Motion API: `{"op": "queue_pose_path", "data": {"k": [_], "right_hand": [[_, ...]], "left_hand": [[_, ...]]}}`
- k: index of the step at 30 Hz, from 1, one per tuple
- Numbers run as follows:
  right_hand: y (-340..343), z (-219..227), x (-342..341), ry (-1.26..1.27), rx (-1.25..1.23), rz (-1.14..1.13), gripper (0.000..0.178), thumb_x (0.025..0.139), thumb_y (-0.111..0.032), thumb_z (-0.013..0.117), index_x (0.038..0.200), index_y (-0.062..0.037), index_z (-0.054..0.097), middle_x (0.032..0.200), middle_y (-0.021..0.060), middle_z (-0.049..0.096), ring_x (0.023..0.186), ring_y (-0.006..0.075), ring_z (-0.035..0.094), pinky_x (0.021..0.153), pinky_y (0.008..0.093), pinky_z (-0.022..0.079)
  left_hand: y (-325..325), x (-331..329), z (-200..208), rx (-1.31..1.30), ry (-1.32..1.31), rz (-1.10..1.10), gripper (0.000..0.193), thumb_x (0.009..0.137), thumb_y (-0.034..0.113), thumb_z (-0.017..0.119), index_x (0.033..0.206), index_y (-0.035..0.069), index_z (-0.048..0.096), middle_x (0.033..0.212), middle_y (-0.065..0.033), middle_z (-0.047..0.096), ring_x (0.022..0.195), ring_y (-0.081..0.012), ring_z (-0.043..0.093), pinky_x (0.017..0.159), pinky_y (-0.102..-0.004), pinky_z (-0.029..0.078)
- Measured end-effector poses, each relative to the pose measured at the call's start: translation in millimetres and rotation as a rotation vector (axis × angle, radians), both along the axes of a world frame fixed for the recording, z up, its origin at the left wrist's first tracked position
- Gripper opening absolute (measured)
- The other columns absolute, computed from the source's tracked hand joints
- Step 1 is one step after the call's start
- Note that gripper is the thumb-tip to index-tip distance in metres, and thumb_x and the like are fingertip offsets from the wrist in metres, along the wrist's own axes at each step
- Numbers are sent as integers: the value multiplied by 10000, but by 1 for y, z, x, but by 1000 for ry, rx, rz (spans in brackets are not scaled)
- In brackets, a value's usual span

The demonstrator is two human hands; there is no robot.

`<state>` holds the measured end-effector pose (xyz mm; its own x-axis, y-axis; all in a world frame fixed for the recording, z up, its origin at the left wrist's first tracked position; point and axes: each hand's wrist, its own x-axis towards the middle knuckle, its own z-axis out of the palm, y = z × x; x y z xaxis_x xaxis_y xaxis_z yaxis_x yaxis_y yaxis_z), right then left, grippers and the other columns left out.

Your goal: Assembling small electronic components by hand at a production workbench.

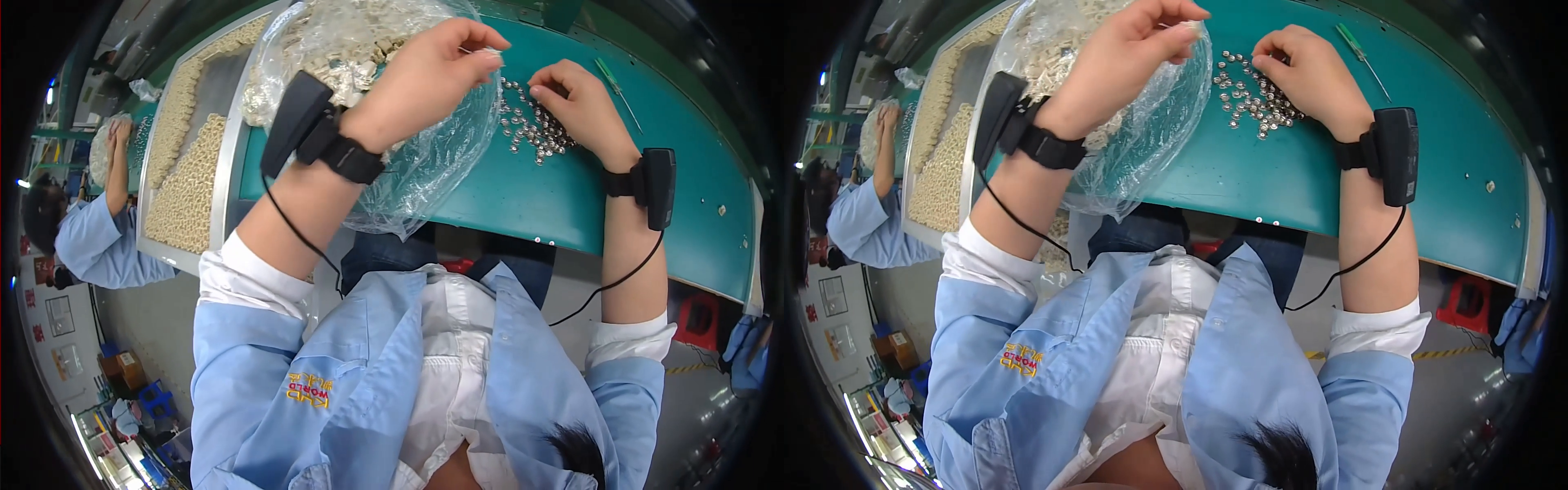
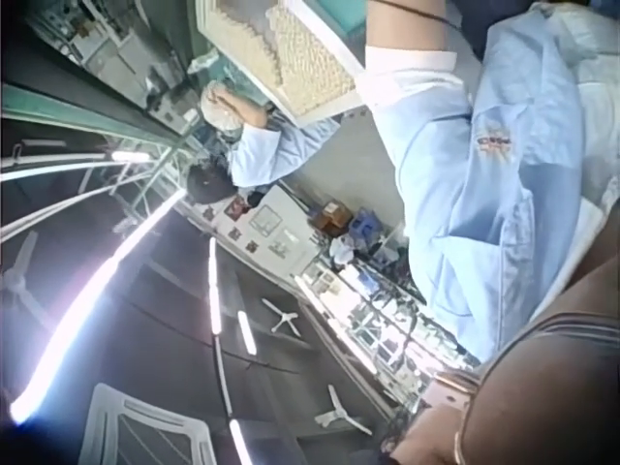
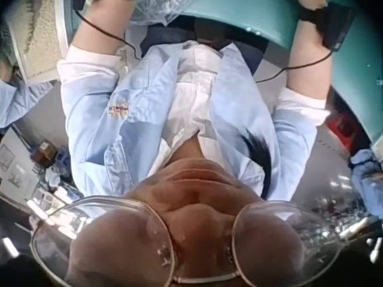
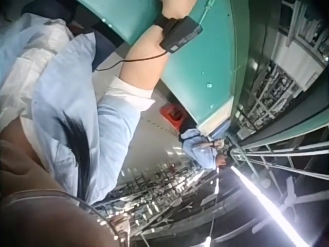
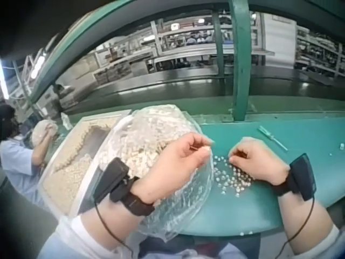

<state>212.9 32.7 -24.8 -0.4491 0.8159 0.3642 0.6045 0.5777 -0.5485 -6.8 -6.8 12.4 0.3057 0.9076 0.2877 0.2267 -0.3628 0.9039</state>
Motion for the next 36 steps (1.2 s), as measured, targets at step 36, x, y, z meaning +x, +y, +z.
{"op": "queue_pose_path", "data": {"k": [36], "right_hand": [[-28, 22, -14, -382, 175, 25, 73, 790, -52, 548, 807, -8, 493, 745, 113, 486, 715, 277, 479, 654, 334, 399]], "left_hand": [[9, 17, -16, -510, -541, -276, 173, 864, 63, 524, 1018, -16, 520, 872, -5, 549, 768, -50, 497, 694, -172, 420]]}}
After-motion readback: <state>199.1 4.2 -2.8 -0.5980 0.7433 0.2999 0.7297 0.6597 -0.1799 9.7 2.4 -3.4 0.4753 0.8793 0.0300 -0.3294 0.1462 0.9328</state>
